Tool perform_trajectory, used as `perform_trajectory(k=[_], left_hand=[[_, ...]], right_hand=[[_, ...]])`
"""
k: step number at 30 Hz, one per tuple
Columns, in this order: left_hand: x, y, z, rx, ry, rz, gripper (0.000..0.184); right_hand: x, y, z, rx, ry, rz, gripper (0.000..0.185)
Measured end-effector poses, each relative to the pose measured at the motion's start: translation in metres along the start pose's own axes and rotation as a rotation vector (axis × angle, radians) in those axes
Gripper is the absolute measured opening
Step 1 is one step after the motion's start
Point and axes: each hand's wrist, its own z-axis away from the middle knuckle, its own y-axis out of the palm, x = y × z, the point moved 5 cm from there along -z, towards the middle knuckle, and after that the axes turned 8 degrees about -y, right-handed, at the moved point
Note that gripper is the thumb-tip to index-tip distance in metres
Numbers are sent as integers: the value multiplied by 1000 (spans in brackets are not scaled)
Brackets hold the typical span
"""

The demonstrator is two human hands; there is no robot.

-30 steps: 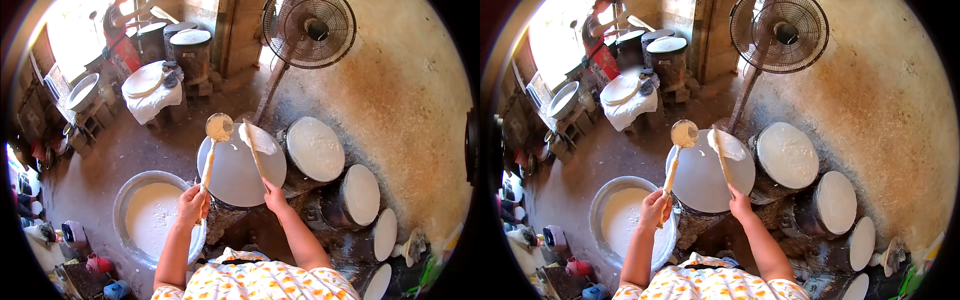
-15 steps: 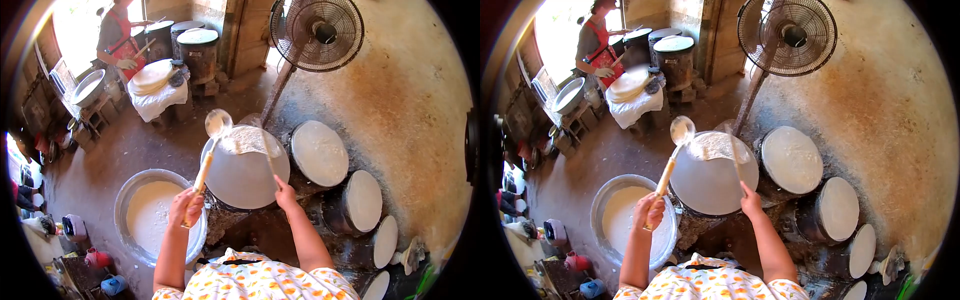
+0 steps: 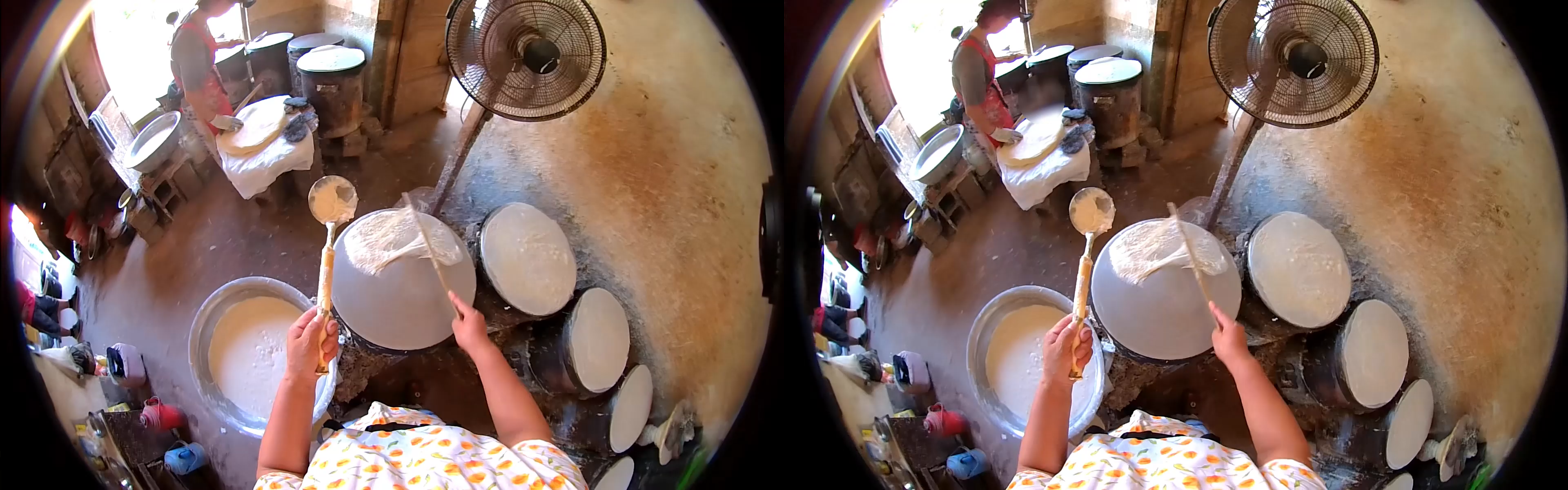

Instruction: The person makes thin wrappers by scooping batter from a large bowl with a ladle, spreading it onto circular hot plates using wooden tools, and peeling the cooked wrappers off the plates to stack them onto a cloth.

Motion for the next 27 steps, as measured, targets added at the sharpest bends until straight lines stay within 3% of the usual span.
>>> perform_trajectory(k=[3,5,6,9,13,16,18,19,21,23,25,27], left_hand=[[-2,7,0,-14,3,4,17],[-2,6,-1,-30,22,-2,17],[-3,5,-2,-38,40,-2,17],[-4,7,-3,-47,53,3,19],[-1,14,-5,-66,66,-17,21],[4,22,-8,-49,74,-14,22],[2,27,-4,-82,76,-23,22],[3,28,-1,-103,75,-24,22],[2,25,3,-100,85,-21,21],[3,26,6,-101,102,-15,21],[2,31,8,-90,124,-39,21],[5,38,7,-101,131,-39,21]], right_hand=[[9,8,-27,103,135,-21,60],[27,22,-17,325,101,-113,62],[20,30,-9,315,-96,-196,62],[25,3,27,476,-104,-125,62],[14,-21,-1,364,78,-14,60],[-5,-4,-43,259,-39,-120,62],[2,14,-46,496,11,-304,64],[4,7,-41,505,14,-308,64],[25,-24,-15,776,189,-78,65],[7,-43,-3,790,174,-138,65],[-21,-53,-8,560,61,-158,65],[-8,-48,-25,505,87,5,66]])
